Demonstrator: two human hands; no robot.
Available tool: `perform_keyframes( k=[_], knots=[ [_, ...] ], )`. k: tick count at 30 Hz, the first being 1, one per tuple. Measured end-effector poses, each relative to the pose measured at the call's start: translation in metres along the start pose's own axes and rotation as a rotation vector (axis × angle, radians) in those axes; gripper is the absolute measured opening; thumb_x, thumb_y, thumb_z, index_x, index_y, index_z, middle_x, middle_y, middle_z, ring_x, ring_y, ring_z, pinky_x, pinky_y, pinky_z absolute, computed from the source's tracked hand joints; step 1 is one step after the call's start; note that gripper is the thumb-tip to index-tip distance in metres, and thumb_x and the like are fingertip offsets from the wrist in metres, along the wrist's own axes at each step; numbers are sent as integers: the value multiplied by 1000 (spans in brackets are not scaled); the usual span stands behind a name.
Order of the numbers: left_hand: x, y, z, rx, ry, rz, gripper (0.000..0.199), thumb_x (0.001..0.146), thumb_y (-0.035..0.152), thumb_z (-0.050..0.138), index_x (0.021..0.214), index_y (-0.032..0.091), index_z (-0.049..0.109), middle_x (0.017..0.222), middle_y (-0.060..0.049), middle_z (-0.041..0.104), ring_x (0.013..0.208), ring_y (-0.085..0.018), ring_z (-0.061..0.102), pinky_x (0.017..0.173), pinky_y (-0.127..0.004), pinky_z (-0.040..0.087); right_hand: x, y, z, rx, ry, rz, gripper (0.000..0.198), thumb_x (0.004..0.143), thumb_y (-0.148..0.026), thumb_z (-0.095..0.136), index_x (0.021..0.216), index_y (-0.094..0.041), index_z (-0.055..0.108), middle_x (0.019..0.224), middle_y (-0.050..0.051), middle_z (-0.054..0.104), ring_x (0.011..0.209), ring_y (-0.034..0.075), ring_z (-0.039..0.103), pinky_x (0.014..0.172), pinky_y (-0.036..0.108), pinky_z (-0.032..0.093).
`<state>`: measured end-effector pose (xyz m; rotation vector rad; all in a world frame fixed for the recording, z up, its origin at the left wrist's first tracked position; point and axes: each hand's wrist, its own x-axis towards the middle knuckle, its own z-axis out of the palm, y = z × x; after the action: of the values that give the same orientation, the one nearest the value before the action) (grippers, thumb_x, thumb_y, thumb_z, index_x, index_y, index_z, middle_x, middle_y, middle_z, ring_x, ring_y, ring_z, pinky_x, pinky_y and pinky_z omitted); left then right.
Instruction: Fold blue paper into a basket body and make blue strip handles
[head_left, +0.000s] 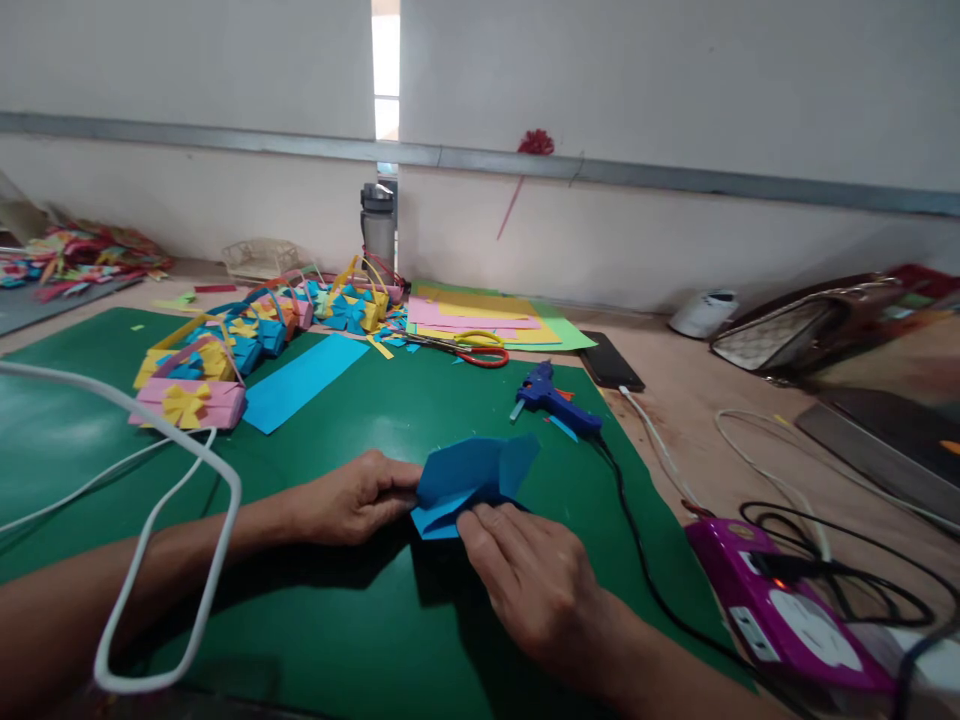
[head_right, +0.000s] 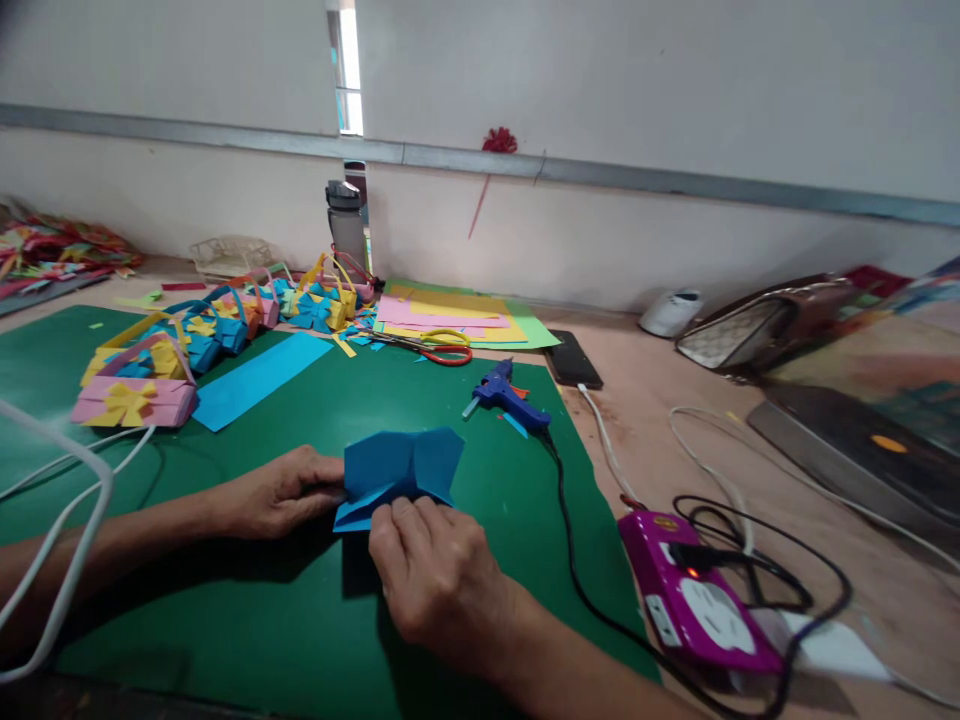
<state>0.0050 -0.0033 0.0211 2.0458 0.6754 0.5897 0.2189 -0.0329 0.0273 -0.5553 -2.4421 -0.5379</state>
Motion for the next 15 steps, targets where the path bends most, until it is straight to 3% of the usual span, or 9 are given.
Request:
perform_keyframes(
  k=[8,15],
  knots=[
    [2,6,0,-10,0,-21,17,77,4,42,83,13,55,65,6,42,58,-8,34,57,-13,33,0,3,2,-6,28,23,31,90,-6,32,85,-8,62,72,9,69,63,17,65,58,29,49],
    [-1,0,1,132,12,-47,17,87,16,43,74,13,54,59,6,38,54,-7,32,52,-15,29,2,3,6,24,14,56,33,90,-4,29,84,-7,61,64,7,66,58,16,62,55,28,46]
  ],
)
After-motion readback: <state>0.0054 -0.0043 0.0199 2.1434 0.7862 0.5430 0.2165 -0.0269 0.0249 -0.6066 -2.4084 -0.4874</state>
